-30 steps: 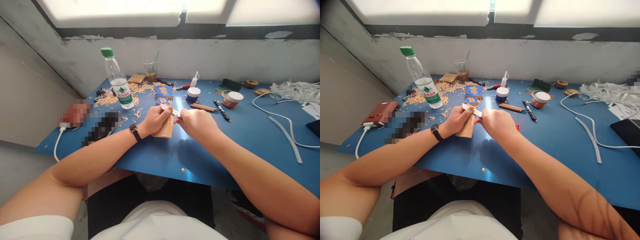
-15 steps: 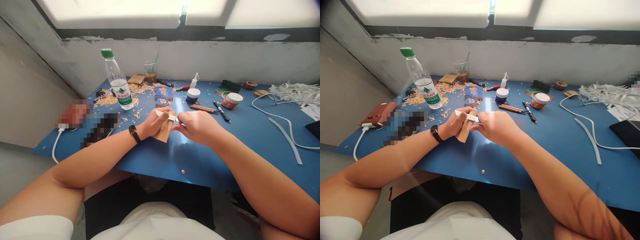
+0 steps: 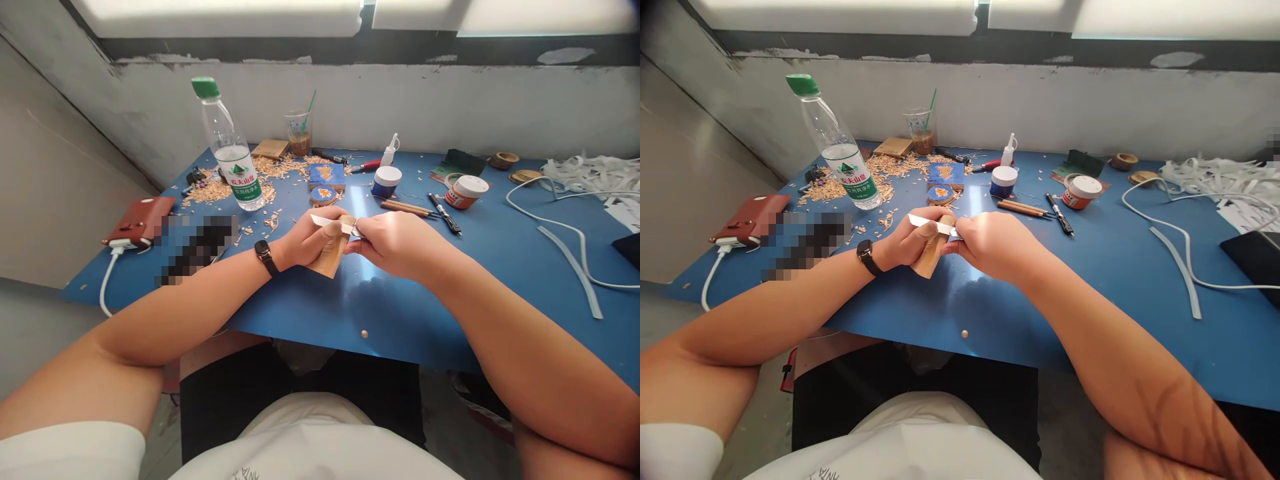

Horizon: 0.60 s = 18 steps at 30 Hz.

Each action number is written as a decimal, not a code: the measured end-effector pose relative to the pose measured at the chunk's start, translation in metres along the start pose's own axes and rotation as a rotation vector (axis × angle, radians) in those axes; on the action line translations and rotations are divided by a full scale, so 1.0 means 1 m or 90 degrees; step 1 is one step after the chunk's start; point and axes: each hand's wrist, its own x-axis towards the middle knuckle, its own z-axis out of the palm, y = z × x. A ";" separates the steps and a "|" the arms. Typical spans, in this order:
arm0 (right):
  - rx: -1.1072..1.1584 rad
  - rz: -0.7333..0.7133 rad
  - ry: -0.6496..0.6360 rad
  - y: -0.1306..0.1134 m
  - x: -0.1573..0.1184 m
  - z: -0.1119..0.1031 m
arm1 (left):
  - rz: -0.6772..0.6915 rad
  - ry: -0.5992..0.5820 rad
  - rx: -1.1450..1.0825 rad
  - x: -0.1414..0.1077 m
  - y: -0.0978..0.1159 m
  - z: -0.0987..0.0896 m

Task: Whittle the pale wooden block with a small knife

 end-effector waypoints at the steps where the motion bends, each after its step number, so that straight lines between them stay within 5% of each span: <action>1: -0.033 0.010 0.003 -0.001 0.000 0.000 | 0.006 -0.002 0.005 0.000 -0.001 0.000; 7: -0.155 0.099 -0.059 -0.023 0.004 -0.012 | 0.038 0.008 -0.002 0.001 -0.002 0.001; 18: -0.162 0.193 -0.126 -0.049 0.002 -0.025 | -0.028 0.085 -0.031 0.001 -0.007 0.004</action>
